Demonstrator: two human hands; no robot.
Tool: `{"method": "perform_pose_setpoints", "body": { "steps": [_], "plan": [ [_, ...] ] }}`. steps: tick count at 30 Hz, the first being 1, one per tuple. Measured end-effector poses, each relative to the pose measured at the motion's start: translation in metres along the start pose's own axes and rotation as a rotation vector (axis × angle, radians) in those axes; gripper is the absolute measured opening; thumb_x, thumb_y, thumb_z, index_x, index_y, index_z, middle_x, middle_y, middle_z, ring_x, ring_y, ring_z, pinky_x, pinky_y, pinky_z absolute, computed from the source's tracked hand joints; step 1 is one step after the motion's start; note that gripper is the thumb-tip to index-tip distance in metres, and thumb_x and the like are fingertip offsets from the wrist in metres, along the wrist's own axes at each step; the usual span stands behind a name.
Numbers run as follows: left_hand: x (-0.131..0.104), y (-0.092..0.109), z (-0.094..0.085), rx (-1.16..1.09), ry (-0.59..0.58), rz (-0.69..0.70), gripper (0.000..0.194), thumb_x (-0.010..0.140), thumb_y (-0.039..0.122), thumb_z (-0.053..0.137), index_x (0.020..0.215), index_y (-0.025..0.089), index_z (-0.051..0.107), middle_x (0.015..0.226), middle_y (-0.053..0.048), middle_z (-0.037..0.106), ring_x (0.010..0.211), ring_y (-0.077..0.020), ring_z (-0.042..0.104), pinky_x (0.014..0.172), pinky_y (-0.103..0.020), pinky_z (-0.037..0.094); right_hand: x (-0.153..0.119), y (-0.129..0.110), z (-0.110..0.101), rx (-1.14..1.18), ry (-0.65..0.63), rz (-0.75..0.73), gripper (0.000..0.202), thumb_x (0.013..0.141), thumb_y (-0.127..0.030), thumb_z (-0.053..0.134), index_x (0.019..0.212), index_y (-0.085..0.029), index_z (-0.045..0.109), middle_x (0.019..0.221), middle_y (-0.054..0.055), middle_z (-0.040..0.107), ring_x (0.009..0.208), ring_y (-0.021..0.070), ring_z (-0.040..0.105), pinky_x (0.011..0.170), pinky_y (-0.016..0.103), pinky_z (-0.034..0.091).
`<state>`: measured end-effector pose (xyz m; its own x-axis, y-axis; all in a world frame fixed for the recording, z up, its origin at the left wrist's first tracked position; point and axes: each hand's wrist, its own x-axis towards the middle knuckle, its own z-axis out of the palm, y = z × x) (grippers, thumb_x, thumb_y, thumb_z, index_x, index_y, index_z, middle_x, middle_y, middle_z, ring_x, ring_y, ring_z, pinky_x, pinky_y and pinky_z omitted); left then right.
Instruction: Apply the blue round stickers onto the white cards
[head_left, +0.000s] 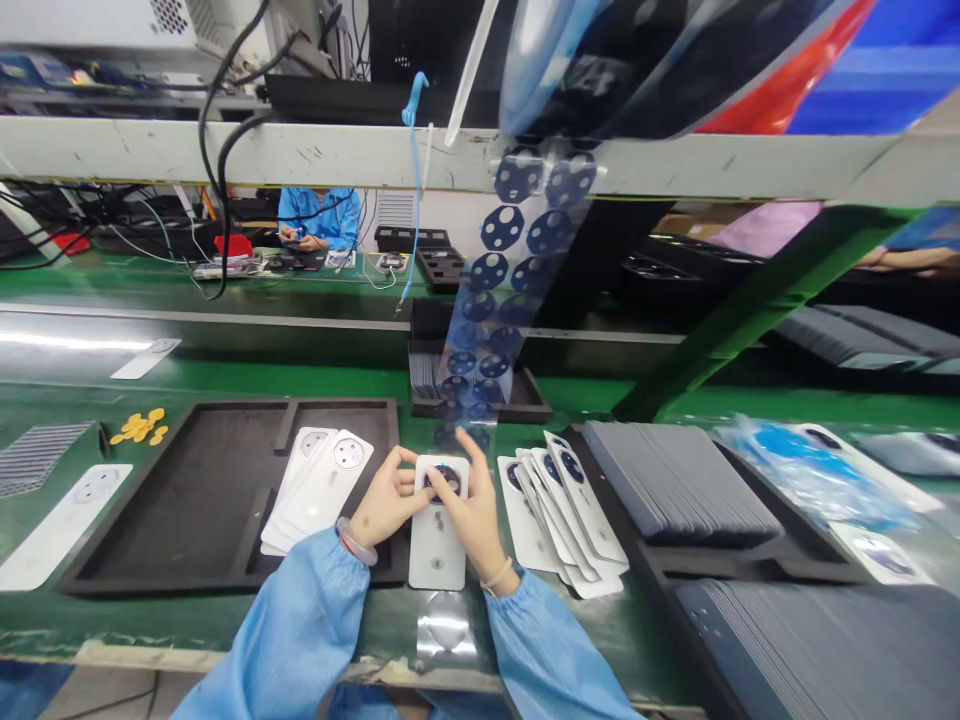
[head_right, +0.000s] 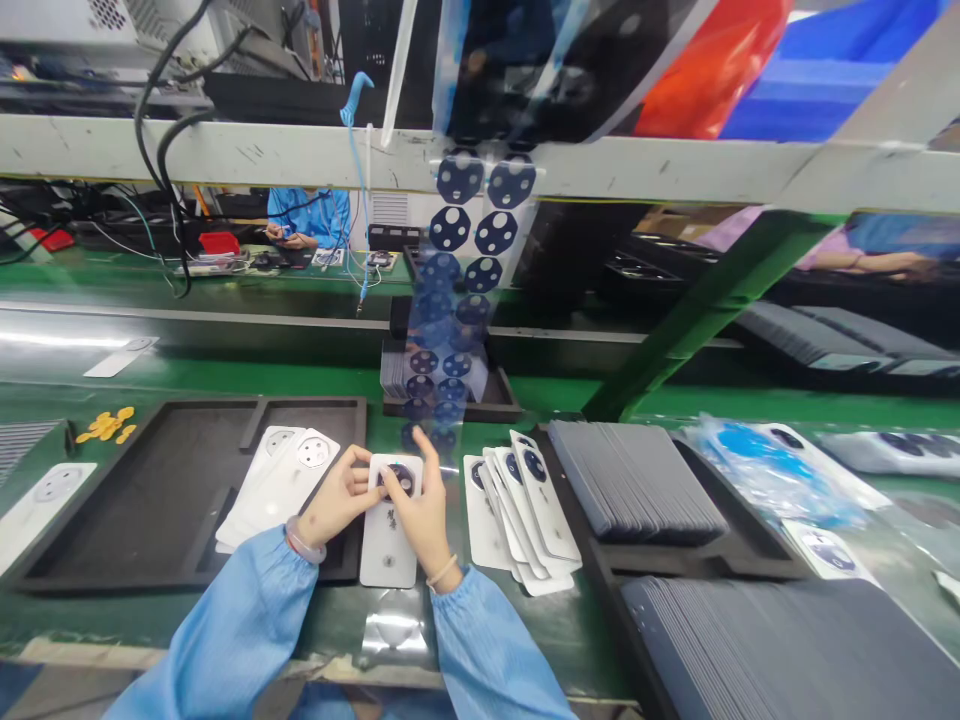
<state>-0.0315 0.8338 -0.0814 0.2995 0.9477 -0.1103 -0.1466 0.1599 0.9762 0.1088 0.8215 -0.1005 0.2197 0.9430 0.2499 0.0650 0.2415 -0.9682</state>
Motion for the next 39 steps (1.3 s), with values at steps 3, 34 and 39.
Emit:
{"method": "perform_pose_setpoints", "body": {
  "steps": [3, 34, 39],
  "plan": [
    [-0.001, -0.001, 0.000, 0.011, -0.004, -0.016, 0.054, 0.066, 0.039, 0.084, 0.094, 0.019, 0.042, 0.084, -0.005, 0.075, 0.075, -0.0187, 0.073, 0.066, -0.026, 0.057, 0.002, 0.001, -0.002, 0.187, -0.075, 0.175, 0.037, 0.081, -0.045, 0.068, 0.106, -0.019, 0.064, 0.091, 0.004, 0.069, 0.075, 0.0176, 0.063, 0.069, 0.030, 0.051],
    [0.000, 0.004, -0.005, -0.049, 0.088, 0.091, 0.039, 0.079, 0.041, 0.073, 0.096, 0.021, 0.045, 0.106, -0.007, 0.073, 0.092, -0.0210, 0.071, 0.074, -0.031, 0.058, -0.025, -0.004, -0.007, -0.602, -0.217, -0.080, 0.103, 0.068, -0.034, 0.077, 0.153, -0.025, 0.018, 0.146, 0.015, 0.036, 0.123, 0.0326, 0.055, 0.091, 0.045, 0.056],
    [0.004, 0.005, -0.012, -0.037, 0.076, 0.224, 0.035, 0.083, 0.047, 0.066, 0.101, 0.020, 0.052, 0.138, -0.014, 0.058, 0.125, -0.0265, 0.058, 0.105, -0.044, 0.047, -0.002, 0.003, -0.066, -0.762, -0.118, -0.265, 0.077, 0.080, -0.030, 0.061, 0.149, -0.015, 0.032, 0.149, 0.018, 0.040, 0.139, 0.0318, 0.040, 0.112, 0.047, 0.040]
  ]
}}
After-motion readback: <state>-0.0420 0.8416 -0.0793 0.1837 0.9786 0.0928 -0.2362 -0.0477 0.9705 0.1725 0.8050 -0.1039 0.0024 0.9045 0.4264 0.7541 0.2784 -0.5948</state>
